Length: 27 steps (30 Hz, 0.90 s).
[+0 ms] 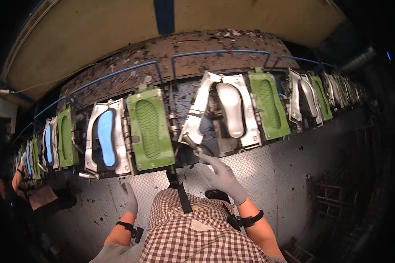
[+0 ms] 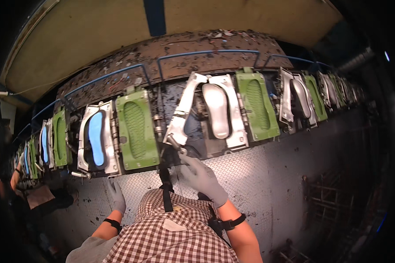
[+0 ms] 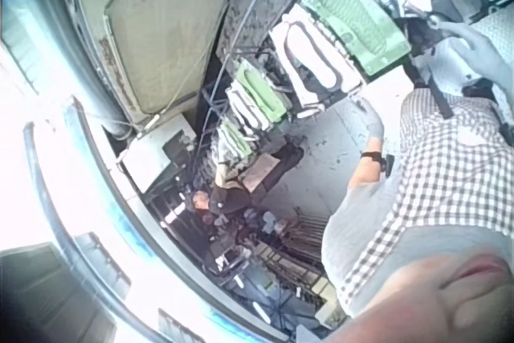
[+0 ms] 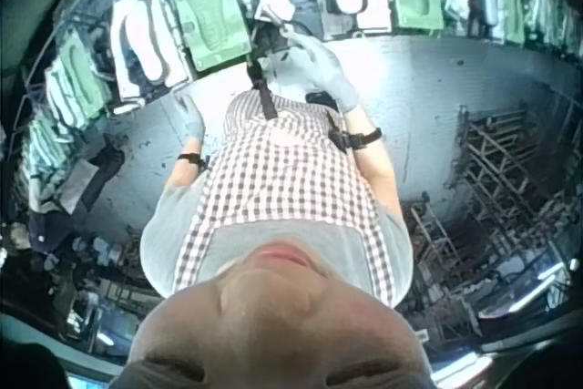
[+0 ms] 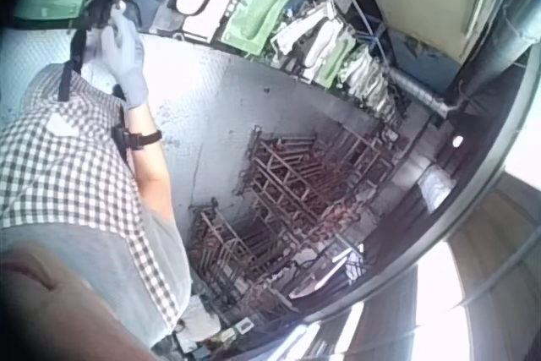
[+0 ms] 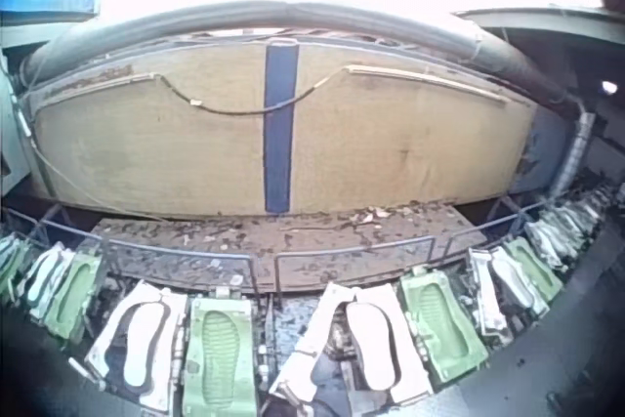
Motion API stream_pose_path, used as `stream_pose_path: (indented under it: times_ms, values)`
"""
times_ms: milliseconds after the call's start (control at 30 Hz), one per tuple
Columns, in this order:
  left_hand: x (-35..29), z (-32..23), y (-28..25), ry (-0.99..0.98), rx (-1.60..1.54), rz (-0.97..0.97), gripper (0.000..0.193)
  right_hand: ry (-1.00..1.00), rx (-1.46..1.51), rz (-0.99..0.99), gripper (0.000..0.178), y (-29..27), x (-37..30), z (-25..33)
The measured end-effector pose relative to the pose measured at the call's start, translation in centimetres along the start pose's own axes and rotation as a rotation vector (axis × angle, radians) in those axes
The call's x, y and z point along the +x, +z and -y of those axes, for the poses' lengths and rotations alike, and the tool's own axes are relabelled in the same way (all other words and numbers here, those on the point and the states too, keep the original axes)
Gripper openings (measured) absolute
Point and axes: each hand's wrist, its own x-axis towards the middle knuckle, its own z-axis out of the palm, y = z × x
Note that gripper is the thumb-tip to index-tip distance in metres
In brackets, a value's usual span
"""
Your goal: Placing blue insoles into metal shoe molds and attaching shoe uppers on a rotating assembly line.
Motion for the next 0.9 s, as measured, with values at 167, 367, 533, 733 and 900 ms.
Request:
stream_pose_path:
  times_ms: [167, 367, 533, 733, 900]
  values:
    - [-7.5, 5.2, 9.3, -0.577, 0.276, 0.117, 0.07, 0.35, 0.096, -0.449, 0.042, -17.7, -13.7, -12.2]
    - [-16.0, -2.4, 32.7, -0.012, 0.496, 0.734, 0.038, 0.635, 0.079, -0.732, 0.044, -33.7, -33.9, -23.5]
    - [-25.1, -15.9, 53.8, 0.166, 0.544, 1.03, 0.045, 0.701, 0.263, -1.069, 0.045, -45.7, -42.8, -27.7]
    - [-44.5, -29.8, 76.7, 0.352, 0.622, 1.621, 0.047, 0.503, 0.275, -1.585, 0.049, -66.0, -48.3, -30.4]
    - [-52.6, -35.2, 93.7, 0.438, 0.507, 1.635, 0.05, 0.526, 0.049, -1.827, 0.047, -87.1, -48.8, -35.6]
